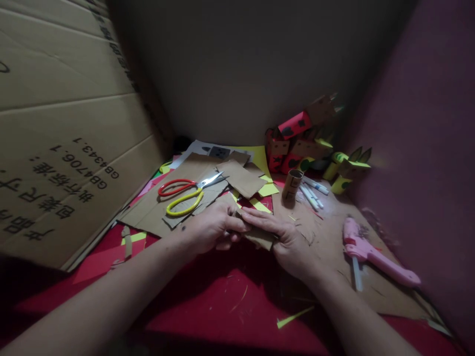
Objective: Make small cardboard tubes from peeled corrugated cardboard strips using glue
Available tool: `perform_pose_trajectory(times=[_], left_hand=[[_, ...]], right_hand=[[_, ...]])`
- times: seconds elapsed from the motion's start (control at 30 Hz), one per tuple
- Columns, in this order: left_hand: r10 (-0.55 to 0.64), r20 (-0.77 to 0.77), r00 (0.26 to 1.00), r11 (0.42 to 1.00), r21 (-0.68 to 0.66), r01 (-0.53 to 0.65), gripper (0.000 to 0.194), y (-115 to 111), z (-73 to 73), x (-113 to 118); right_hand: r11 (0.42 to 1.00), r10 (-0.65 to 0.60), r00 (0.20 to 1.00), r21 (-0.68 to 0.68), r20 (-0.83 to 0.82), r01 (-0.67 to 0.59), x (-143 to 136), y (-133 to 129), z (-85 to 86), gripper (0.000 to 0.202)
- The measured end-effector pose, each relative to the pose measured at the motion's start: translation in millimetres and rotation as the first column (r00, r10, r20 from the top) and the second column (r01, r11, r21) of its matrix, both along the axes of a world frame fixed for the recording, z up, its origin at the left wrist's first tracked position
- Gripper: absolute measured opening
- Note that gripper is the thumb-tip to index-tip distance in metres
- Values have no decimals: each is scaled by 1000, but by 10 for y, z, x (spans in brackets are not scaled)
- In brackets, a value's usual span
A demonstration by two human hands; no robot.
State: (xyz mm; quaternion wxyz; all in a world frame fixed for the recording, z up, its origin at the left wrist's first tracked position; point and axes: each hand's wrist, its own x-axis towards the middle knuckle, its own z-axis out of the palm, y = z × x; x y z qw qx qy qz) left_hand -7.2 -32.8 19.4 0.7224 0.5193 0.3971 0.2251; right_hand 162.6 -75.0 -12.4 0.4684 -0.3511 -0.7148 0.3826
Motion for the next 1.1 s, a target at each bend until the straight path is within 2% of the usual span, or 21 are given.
perform_pose_trajectory(times=[0.07,0.2,0.47,0.67,0.83,0.9,0.97,1.03,1.1], left_hand=[[-24,96,995,1000,19,22,4,20,-18,-12],[-55,225,973,998,38,48,12,43,-64,-27],[-84,253,964,995,-38,97,18,88,-49,-73],[-134,268,954,990,-11,143,23,112,-83,-75],[-132,207,969,991,-8,137,21,74,-50,-52],[-94,209,974,995,55,84,21,62,-7,-56],[-28,216,976,988,152,-5,20,64,28,-69],[33,212,977,964,251,-87,20,72,46,-86],[69,175,982,935,331,-125,21,74,48,-95]], right_hand=[[1000,-5,1000,8,0,5,6,6,3,39],[999,-44,999,27,29,43,28,-2,14,39],[998,-64,998,19,4,64,28,-23,34,36],[999,-46,998,-19,-47,45,18,-28,-14,19],[999,-41,999,-19,1,41,47,-42,39,30],[995,-97,995,-23,-16,96,69,-53,88,37],[968,-252,965,-25,-72,251,85,-67,142,37],[914,-405,906,-76,-124,398,83,-77,190,25],[876,-473,866,-193,-163,442,62,-81,216,12]])
